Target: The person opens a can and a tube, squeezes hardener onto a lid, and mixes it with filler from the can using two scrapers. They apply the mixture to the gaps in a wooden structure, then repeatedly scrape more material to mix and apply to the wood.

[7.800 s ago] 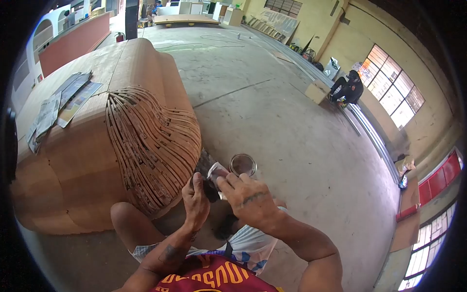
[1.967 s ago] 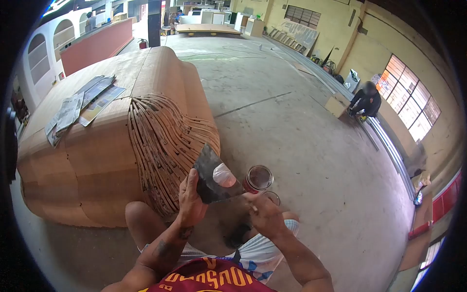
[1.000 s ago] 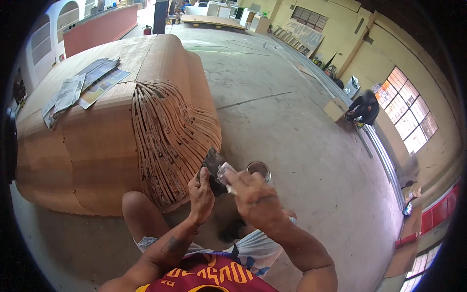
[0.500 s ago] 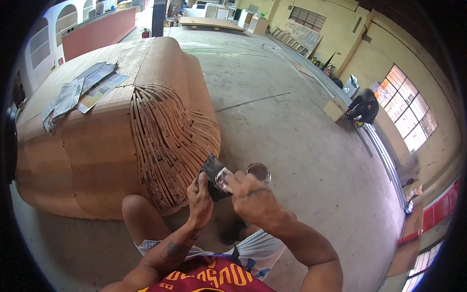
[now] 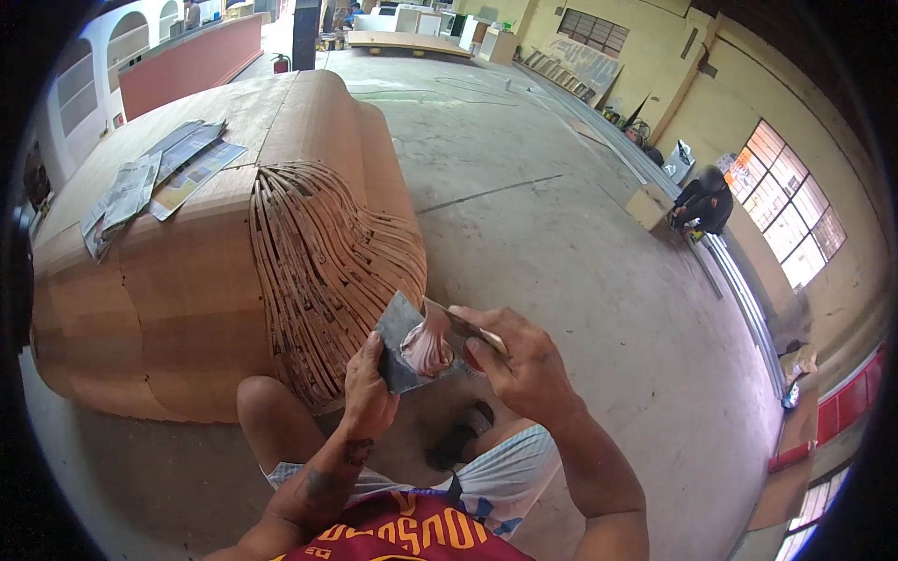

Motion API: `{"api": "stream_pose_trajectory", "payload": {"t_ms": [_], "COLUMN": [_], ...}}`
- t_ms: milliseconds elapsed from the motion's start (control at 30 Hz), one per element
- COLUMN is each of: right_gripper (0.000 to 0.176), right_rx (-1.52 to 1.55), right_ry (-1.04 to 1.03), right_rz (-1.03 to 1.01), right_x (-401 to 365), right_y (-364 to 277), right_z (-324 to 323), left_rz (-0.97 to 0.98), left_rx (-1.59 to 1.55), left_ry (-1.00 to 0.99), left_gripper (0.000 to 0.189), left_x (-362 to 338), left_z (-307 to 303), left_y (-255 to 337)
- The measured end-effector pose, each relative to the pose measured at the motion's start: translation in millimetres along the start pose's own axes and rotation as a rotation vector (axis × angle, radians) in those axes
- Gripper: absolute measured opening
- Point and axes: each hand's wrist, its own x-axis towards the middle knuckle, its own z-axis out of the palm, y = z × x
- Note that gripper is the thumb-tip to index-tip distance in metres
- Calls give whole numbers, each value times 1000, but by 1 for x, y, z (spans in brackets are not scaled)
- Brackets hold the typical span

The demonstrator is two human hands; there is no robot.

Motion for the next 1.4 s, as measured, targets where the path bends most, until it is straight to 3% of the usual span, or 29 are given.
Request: {"api": "stream_pose_trajectory", "payload": {"t_ms": [100, 200, 300, 500, 700, 800, 900, 1000, 1100, 1200, 1400], "right_gripper": [36, 39, 38, 41, 53, 46, 30, 22, 27, 29, 24], "right_rx": [163, 129, 152, 256, -28, -220, -154, 744, 984, 1009, 1106], "right_ry": [79, 183, 215, 25, -154, -239, -93, 292, 303, 305, 316], "right_rz": [13, -160, -124, -174, -259, -259, 9, 459, 431, 503, 655], "right_x": [-11, -19, -25, -25, -24, -27, -44, -67, -78, -88, -89], "right_y": [6, 22, 16, 19, 47, 64, 68, 54, 34, 46, 46], "right_z": [13, 24, 34, 39, 41, 35, 27, 19, 28, 48, 64], "left_rz": [-30, -18, 7, 73, 153, 114, 196, 365, 298, 361, 562], "left_rx": [-109, -154, -184, -145, -56, 0, 83, 347, 331, 325, 689], "left_ry": [-48, -53, -47, -78, -87, -69, -70, -7, 6, -34, -79], "left_gripper": [41, 41, 41, 39, 36, 36, 36, 35, 35, 37, 42], "left_x": [0, -3, -3, -4, -5, -5, -2, 9, 9, 3, -5], "left_z": [-2, -1, 0, 4, 2, -4, -2, -19, -7, 18, 24], "left_y": [5, 8, 8, 18, 23, 20, 22, 21, 23, 19, 9]}}
